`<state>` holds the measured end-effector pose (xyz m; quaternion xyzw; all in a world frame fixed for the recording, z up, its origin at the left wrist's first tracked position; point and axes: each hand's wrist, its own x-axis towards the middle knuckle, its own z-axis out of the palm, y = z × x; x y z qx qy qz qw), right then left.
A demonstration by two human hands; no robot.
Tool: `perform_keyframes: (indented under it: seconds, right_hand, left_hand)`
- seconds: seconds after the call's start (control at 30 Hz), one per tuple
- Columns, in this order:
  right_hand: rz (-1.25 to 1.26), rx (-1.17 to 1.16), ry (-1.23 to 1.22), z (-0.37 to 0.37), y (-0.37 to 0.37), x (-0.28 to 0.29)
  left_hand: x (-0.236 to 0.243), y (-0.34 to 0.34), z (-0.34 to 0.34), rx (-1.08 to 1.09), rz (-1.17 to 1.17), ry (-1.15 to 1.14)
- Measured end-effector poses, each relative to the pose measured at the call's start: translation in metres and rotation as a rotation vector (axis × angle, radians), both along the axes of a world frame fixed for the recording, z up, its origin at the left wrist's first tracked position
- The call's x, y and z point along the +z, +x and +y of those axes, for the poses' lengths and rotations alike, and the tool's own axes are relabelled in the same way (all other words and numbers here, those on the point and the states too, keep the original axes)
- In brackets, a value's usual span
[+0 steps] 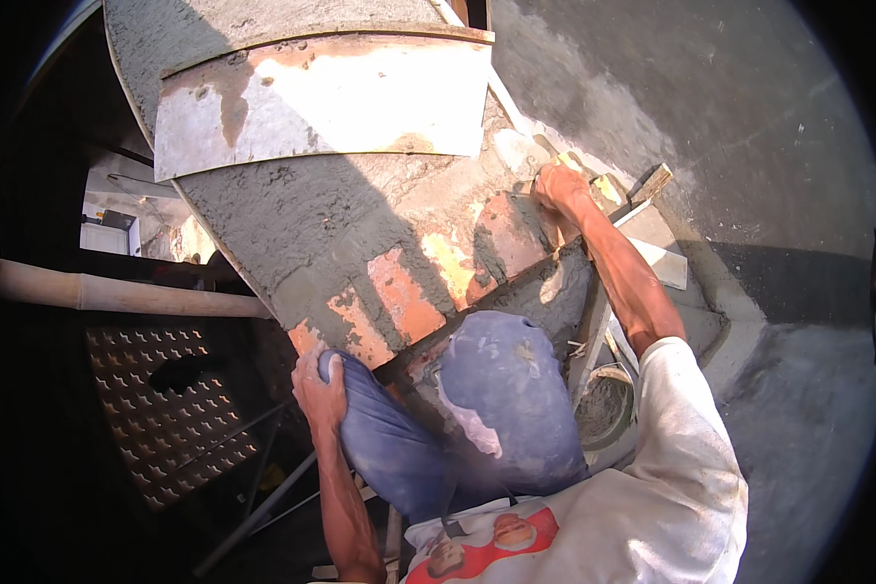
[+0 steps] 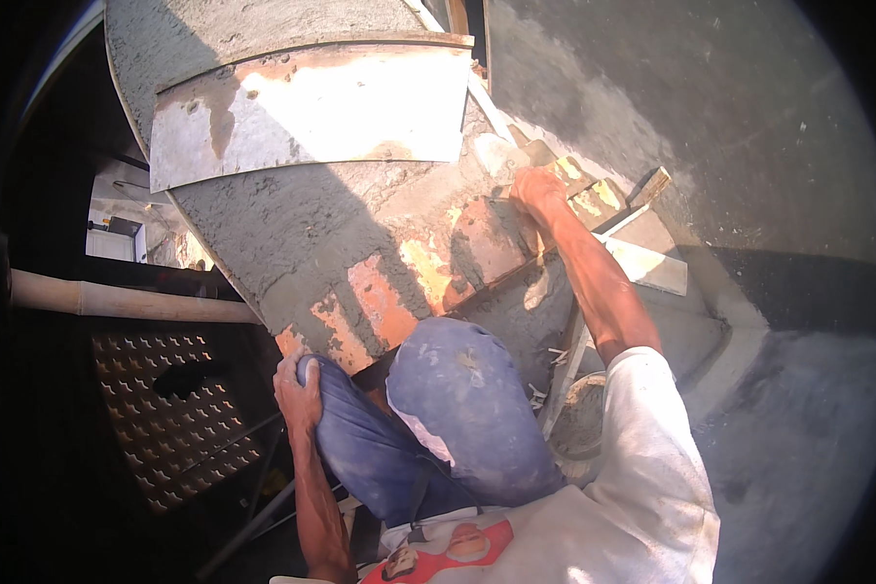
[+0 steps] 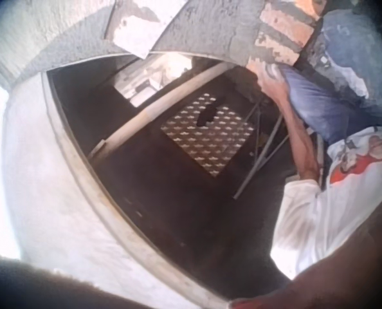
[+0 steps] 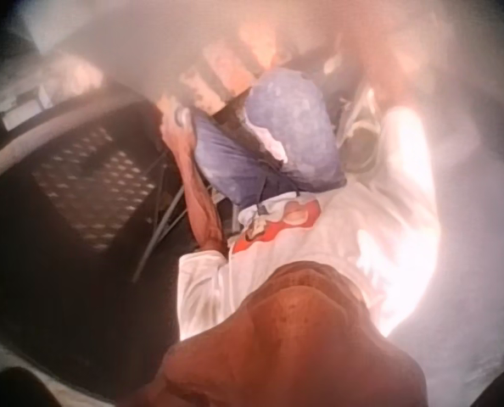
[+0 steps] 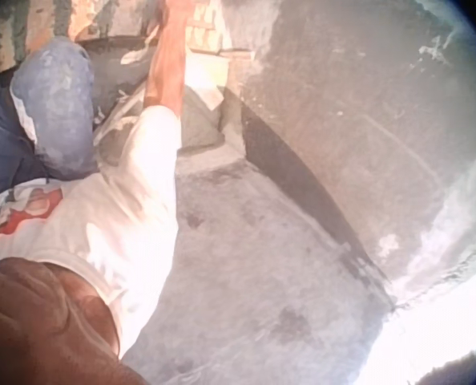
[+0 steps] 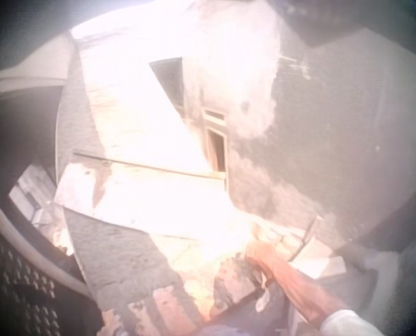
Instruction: The person scoops mortar from a pan and applies it to a brick wall using a trowel. They then use a tape measure to check the dimensions of the wall and smooth the mortar with a wooden plank.
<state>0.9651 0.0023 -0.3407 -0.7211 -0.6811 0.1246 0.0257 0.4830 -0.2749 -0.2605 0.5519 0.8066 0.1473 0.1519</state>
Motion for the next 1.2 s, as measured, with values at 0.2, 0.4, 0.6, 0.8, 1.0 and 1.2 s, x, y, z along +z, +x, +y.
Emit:
perform_keyframes:
  seconds: [0.2,0.4,0.6,0.8,1.0,1.2]
  right_hand:
    - [0.481,-0.307,-0.31,-0.016,-0.02,0.022]
    - [0.084,-0.108,-0.452,-0.074,0.03,0.001]
    - [0.705,-0.441,-0.354,-0.271,0.029,0.108]
    - [0.621,-0.688,-0.569,-0.473,0.115,0.126]
    - [0.209,-0.511,-0.968,-0.505,0.116,0.091]
    - [0.281,-0.165,-0.883,-0.524,0.13,-0.073]
  left_hand:
    - [0.005,0.001,-0.002,-0.001,0.002,0.014]
    - [-0.005,0.011,0.003,-0.022,-0.028,0.026]
    - [0.005,-0.001,-0.006,0.029,-0.047,0.016]
    - [0.007,-0.001,-0.001,0.03,-0.03,0.02]
    - [-0.002,-0.017,-0.005,-0.016,-0.107,0.023]
    - [-0.018,-0.043,-0.023,0.179,-0.751,0.061]
